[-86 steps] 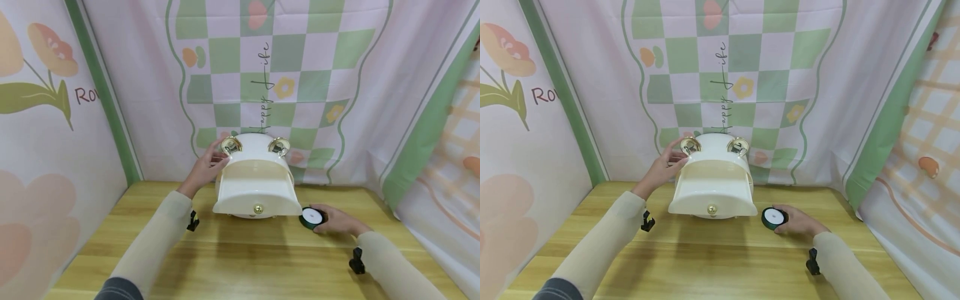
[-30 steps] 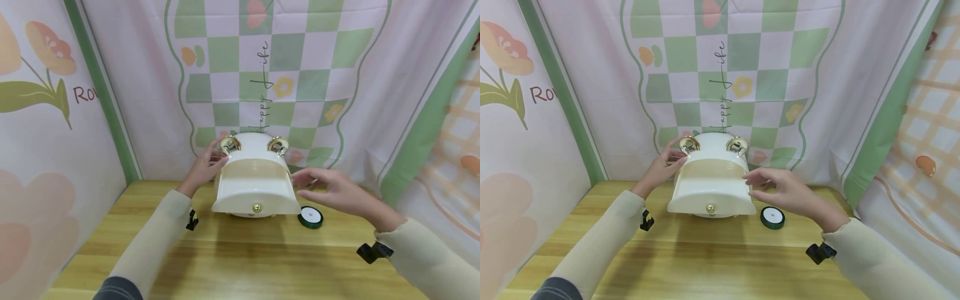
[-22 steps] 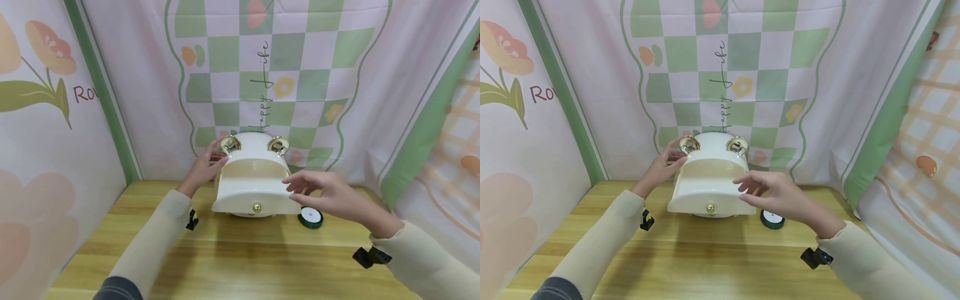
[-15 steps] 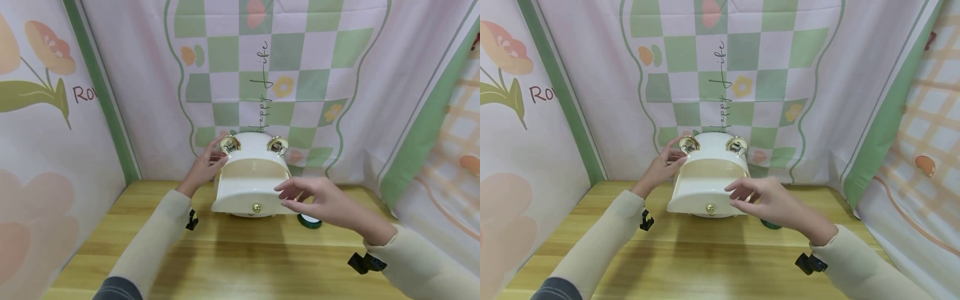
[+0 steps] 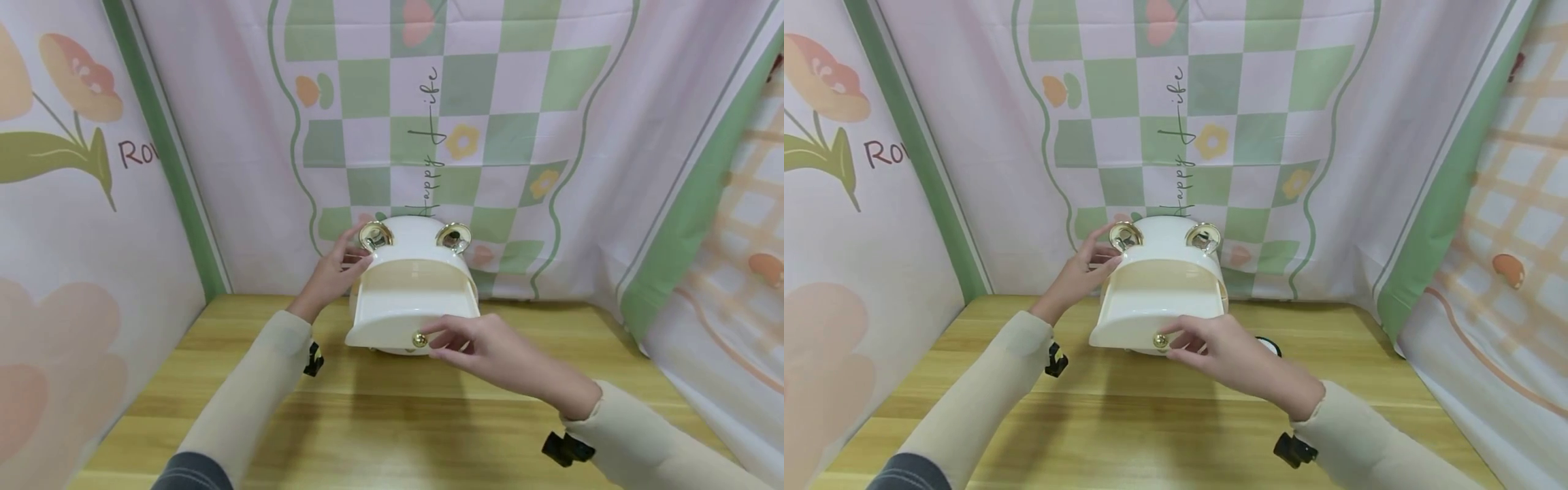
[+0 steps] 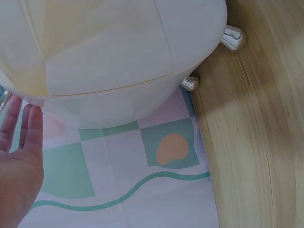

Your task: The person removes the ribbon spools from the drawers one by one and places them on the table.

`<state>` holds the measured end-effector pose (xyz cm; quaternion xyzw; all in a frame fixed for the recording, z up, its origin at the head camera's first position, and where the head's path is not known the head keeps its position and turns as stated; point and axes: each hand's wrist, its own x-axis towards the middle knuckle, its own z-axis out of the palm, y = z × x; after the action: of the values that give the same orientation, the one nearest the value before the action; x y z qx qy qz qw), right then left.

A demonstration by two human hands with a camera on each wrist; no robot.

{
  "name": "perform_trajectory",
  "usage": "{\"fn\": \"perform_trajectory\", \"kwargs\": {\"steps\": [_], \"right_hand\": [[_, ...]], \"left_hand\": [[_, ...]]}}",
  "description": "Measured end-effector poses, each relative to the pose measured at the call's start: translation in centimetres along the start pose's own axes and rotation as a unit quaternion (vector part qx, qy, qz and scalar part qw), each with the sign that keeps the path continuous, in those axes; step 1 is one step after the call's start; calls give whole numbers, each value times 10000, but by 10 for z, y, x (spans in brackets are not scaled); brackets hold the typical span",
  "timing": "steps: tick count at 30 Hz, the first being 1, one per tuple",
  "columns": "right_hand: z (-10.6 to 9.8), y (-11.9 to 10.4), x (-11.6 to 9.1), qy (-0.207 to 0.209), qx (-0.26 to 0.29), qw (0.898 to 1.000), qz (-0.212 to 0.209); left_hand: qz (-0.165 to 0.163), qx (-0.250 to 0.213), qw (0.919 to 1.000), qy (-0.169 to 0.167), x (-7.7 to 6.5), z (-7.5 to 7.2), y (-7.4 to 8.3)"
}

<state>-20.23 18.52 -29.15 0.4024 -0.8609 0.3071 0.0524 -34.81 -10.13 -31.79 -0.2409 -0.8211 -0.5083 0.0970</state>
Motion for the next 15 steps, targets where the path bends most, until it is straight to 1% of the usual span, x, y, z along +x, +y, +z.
{"fn": "perform_trajectory", "kwargs": {"steps": [7, 15], "right_hand": [[14, 7, 4, 39, 257, 9997, 30], [18, 11, 8, 152, 311, 9994, -3]], "left_hand": [[-48, -38, 10000, 23, 0, 0, 0], [-36, -25, 10000, 53, 0, 0, -1]]}}
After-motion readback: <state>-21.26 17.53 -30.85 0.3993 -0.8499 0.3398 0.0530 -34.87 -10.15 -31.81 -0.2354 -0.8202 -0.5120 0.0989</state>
